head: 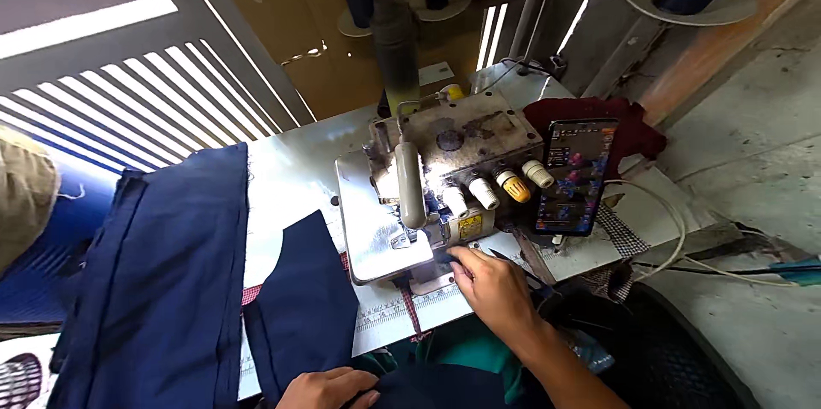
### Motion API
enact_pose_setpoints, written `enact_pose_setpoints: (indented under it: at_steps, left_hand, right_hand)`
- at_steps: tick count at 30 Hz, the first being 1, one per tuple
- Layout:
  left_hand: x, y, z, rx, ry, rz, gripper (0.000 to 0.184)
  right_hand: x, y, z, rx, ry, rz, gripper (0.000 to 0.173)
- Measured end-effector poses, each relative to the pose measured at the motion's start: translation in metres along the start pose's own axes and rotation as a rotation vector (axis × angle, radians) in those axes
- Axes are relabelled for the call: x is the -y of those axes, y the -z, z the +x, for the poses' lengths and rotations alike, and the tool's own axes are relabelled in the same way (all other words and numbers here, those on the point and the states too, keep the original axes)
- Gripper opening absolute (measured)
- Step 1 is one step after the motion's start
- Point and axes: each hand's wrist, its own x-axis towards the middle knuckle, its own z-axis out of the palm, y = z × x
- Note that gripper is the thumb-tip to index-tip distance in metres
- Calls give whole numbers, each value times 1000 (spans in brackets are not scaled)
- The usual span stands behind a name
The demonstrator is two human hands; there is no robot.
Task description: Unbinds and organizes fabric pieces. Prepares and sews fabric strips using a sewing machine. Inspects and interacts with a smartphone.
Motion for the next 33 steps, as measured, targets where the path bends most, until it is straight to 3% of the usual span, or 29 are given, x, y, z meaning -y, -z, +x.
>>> enact_pose_setpoints:
  at_steps: [5, 11, 15, 19, 20, 24, 28, 31, 33]
  left_hand:
    - [-12, -20, 23, 29, -97, -1, 21]
    - [-16, -24, 19, 44, -110, -73, 20]
    - [-7, -23, 3, 38, -33, -85, 21]
    - [-4, -17, -10, 30, 22, -105, 19]
    - [-3, -17, -12, 34, 29, -105, 19]
    - [-3, -16, -4, 51, 1, -59, 21]
    - [-16, -12, 13, 29, -57, -15, 22]
    - [-26, -5, 23, -16, -100, 1, 23]
    - [-32, -1, 30, -36, -137, -15, 23]
  right_hand:
    - [23, 2, 30, -257, 50, 137, 24]
    - [13, -24, 53, -367, 247, 233, 18]
    - [5, -21, 37, -268, 198, 158, 19]
    - [7, 5, 18, 122, 84, -103, 16]
    - [7, 8, 17, 119, 69, -99, 18]
    - [17, 2, 26, -170, 53, 138, 21]
    - [19, -14, 31, -167, 126, 160, 16]
    - [23, -2, 13, -128, 59, 137, 16]
    - [30, 19, -8, 7, 19, 427, 32]
